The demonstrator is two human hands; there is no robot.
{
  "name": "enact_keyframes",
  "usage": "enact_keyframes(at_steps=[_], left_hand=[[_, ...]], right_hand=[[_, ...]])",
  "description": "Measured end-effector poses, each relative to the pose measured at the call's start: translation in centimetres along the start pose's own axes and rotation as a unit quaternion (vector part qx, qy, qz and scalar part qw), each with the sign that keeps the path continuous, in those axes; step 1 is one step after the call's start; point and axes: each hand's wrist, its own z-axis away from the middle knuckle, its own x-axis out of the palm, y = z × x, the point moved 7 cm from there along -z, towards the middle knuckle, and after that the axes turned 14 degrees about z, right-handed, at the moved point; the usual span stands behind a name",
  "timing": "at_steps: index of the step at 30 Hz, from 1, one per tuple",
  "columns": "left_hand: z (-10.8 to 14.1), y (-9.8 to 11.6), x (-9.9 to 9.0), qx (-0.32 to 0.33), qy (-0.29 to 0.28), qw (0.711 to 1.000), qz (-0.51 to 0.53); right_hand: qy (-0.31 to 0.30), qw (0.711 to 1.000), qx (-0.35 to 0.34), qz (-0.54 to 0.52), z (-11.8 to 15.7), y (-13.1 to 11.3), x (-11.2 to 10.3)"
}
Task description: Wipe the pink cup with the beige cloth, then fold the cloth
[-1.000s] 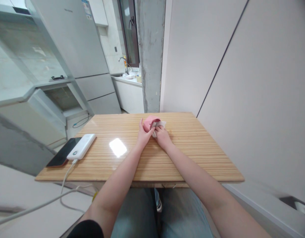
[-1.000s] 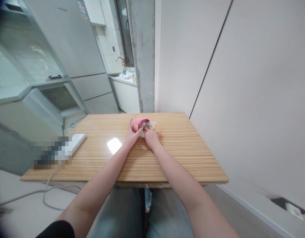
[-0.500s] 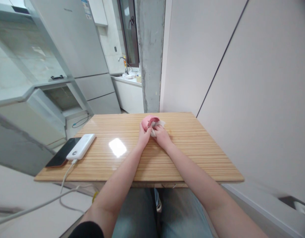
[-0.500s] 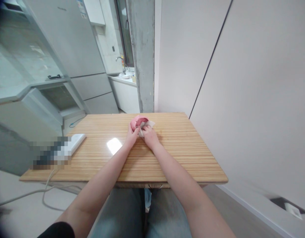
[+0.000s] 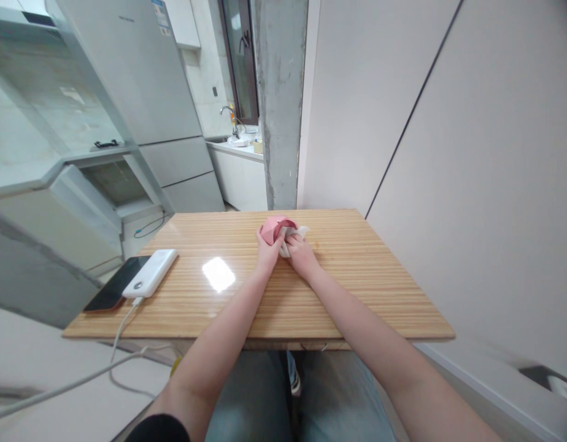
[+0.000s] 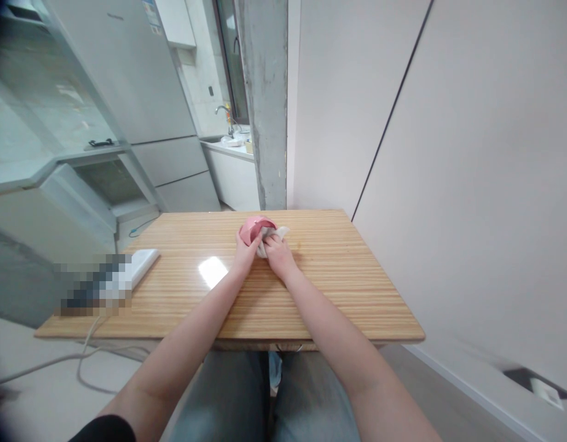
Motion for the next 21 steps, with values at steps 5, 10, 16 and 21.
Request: enact_keyframes(at_steps=[5, 10, 16, 21], left_hand=[[0.0, 1.2, -0.6, 0.012, 0.025, 0.999, -0.043], [0.0, 3.1, -0.7, 0.044, -0.013, 0.99, -0.131], [-0.2, 2.0, -0.4, 0.009, -0.047, 0.991, -0.121], [0.2, 0.9, -0.1, 0.002, -0.023, 0.999, -0.041]], right_hand=[[-0.006, 1.0, -0.012, -0.001, -0.3, -0.7, 0.1], [0.007, 0.999, -0.017, 0.041, -0.1, -0.6, -0.4], [-0.009, 0.999, 0.009, 0.047, 0.1, 0.1, -0.1], [-0.025, 1.0, 0.0, 0.003, -0.2, -0.1, 0.7]])
